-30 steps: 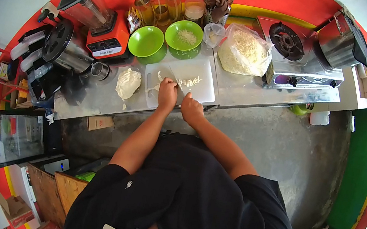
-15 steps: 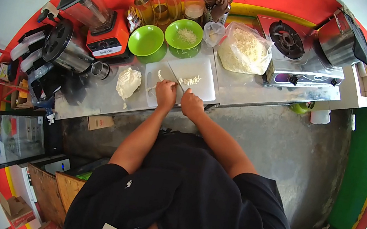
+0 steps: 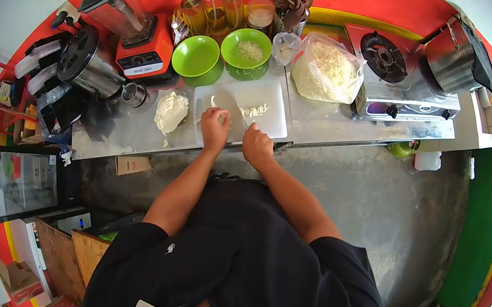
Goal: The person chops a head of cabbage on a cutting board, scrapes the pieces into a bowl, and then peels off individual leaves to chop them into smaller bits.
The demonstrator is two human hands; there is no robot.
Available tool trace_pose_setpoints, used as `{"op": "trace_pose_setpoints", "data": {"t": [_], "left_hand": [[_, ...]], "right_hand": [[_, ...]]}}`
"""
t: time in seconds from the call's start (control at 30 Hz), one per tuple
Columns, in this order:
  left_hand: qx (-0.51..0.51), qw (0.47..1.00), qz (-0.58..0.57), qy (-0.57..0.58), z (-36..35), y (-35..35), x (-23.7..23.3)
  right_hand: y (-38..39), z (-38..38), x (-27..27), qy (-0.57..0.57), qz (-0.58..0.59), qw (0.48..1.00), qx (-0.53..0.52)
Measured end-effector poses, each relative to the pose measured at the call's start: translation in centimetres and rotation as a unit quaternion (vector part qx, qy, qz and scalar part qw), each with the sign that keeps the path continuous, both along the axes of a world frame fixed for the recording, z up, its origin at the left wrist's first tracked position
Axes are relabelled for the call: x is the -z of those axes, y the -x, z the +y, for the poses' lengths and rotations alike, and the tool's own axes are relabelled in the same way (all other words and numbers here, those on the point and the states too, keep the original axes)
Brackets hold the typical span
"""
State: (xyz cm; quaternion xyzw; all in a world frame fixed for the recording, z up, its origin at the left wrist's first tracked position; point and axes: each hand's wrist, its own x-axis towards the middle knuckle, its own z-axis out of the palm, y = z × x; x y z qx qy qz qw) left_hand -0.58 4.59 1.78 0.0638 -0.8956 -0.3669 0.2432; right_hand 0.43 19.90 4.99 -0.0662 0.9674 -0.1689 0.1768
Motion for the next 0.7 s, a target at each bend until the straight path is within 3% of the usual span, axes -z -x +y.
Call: {"op": "trace_pose_setpoints", "data": {"t": [0.23,0.3,0.43,0.57,0.7], "left_hand": [[-0.064,0.996,-0.059,0.036,-2.0,-0.9,-0.5],[-0.069,0.994,-0.071,0.043,-2.2,-0.8,-0.4],[-0.007,0.994,-0.063,0.094,-2.2,0.0,-0.9],[0.038,0.985,-0.084,0.147,-2.0,0.6,-0.9],[0.053,0.987,-0.082,0.130,-1.8,1.1,-1.4]], "right_hand": [[-0.2,1.0,-2.0,0.026,0.013,1.000,0.003],[-0.3,0.8,-2.1,0.038,0.000,0.996,-0.079],[-0.5,1.0,-1.1,0.039,0.001,0.994,-0.099],[-0.2,1.6,-1.0,0.046,-0.005,0.998,-0.031],[0.3,2.0,-1.9,0.046,0.015,0.998,0.031]]}}
